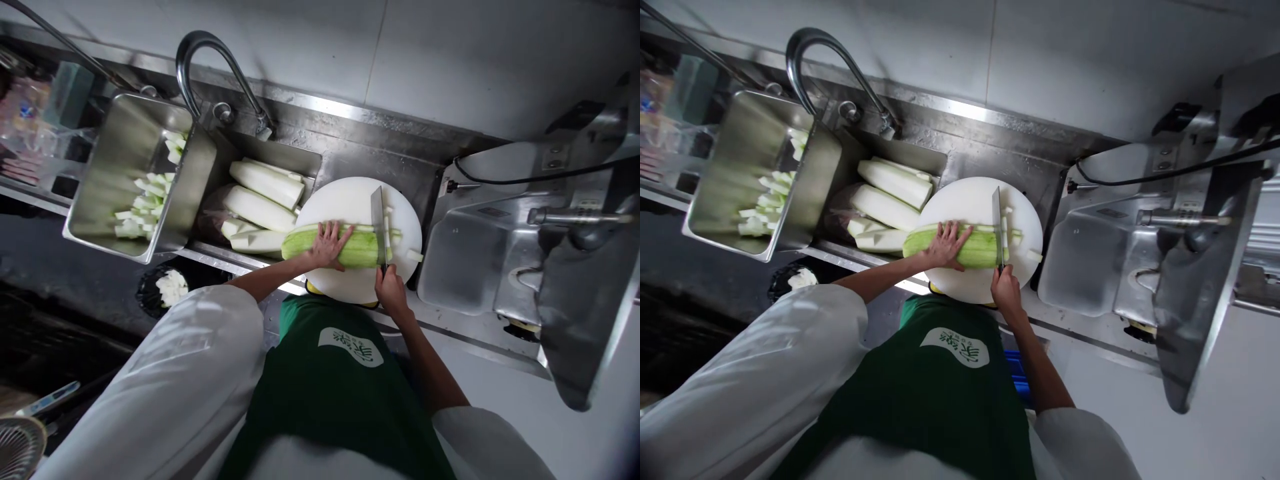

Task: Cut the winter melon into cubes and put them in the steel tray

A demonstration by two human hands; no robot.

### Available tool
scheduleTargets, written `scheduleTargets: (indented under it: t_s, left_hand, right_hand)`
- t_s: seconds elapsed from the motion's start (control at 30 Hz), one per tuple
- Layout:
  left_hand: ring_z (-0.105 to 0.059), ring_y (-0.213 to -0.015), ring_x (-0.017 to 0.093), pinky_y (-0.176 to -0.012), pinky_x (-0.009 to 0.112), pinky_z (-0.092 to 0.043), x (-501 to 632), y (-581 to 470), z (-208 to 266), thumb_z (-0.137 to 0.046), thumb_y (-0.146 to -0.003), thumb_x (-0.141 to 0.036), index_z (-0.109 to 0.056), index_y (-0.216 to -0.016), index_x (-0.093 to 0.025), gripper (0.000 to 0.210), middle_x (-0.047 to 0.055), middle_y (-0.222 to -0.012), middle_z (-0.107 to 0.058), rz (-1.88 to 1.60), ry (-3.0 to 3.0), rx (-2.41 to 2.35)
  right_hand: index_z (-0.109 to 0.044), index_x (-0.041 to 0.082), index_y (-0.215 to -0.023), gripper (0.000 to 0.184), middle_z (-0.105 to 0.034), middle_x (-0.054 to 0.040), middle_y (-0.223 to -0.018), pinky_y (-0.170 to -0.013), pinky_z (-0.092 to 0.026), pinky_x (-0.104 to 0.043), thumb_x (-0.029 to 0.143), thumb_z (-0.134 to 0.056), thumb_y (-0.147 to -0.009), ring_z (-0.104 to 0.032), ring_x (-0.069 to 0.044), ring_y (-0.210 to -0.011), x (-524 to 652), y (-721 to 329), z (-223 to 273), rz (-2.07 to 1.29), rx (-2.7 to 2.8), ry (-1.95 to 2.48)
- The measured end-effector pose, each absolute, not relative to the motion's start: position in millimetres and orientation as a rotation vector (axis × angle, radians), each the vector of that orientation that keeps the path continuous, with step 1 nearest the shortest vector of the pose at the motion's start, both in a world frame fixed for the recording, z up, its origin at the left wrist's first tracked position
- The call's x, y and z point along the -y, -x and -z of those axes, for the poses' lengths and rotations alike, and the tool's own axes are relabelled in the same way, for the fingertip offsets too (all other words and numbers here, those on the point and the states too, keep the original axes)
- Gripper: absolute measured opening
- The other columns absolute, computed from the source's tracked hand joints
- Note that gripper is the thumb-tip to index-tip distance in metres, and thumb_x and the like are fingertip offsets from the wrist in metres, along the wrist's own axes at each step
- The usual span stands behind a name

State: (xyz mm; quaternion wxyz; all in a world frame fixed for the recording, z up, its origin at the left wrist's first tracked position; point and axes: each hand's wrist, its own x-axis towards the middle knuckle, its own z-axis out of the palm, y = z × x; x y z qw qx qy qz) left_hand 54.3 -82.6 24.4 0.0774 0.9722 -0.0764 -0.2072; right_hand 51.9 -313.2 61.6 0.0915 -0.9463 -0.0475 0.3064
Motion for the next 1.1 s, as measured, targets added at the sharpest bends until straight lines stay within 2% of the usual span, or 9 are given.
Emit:
scheduleTargets:
  t_s: [0.17, 0.3, 0.53, 0.67, 0.87, 1.1]
  left_hand:
    - [-0.029, -0.142, 0.052, -0.117, 0.069, -0.011, 75.0, -53.5, -25.7, -0.084, -0.059, -0.069, -0.011, -0.163, -0.009, 0.141, 0.031, -0.157, -0.031, 0.597, -2.899, 0.162]
    - [-0.035, -0.139, 0.047, -0.120, 0.061, -0.015, 74.9, -47.5, -30.7, -0.080, -0.064, -0.070, -0.024, -0.160, -0.009, 0.127, 0.027, -0.149, -0.042, 0.537, -2.897, 0.162]
    - [-0.032, -0.139, 0.051, -0.118, 0.061, -0.016, 76.2, -44.8, -27.5, -0.080, -0.061, -0.072, -0.028, -0.158, -0.005, 0.129, 0.030, -0.153, -0.037, 0.488, -2.939, 0.168]
    - [-0.036, -0.135, 0.049, -0.116, 0.062, -0.019, 76.9, -44.4, -28.4, -0.078, -0.063, -0.073, -0.027, -0.158, -0.004, 0.128, 0.030, -0.153, -0.038, 0.487, -2.968, 0.169]
    - [-0.033, -0.138, 0.051, -0.115, 0.064, -0.018, 77.5, -44.6, -30.4, -0.078, -0.065, -0.073, -0.024, -0.160, -0.005, 0.129, 0.031, -0.155, -0.033, 0.539, -2.977, 0.205]
    - [-0.034, -0.138, 0.051, -0.116, 0.064, -0.018, 78.5, -45.7, -26.4, -0.079, -0.064, -0.074, -0.023, -0.160, -0.004, 0.131, 0.033, -0.156, -0.032, 0.539, -2.980, 0.208]
  right_hand:
    - [-0.053, 0.012, -0.116, 0.029, -0.071, -0.0154, -0.096, -0.070, -0.038, -0.029, 0.035, -0.038, -0.108, -0.069, -0.026, -0.092, 315.8, -62.1, -82.3, -0.901, 0.193, 2.838]
    - [-0.055, 0.013, -0.113, 0.028, -0.070, -0.0137, -0.089, -0.064, -0.033, -0.028, 0.036, -0.040, -0.107, -0.067, -0.025, -0.082, 321.0, -53.0, -100.2, -0.820, 0.166, 2.896]
    - [-0.055, 0.013, -0.108, 0.025, -0.069, -0.0111, -0.083, -0.060, -0.027, -0.027, 0.035, -0.042, -0.107, -0.063, -0.021, -0.074, 319.5, -25.2, -115.6, -0.786, 0.215, 2.876]
    - [-0.054, 0.013, -0.110, 0.026, -0.070, -0.0119, -0.086, -0.062, -0.029, -0.027, 0.035, -0.040, -0.108, -0.066, -0.023, -0.080, 313.2, -15.6, -116.5, -0.858, 0.182, 2.877]
    - [-0.052, 0.011, -0.114, 0.029, -0.070, -0.0153, -0.093, -0.068, -0.037, -0.028, 0.036, -0.038, -0.108, -0.069, -0.026, -0.089, 303.5, -23.5, -113.3, -0.947, 0.141, 2.849]
    - [-0.051, 0.009, -0.117, 0.030, -0.069, -0.0179, -0.100, -0.076, -0.042, -0.030, 0.034, -0.037, -0.108, -0.069, -0.027, -0.096, 288.0, -38.7, -77.2, -0.964, 0.071, 2.825]
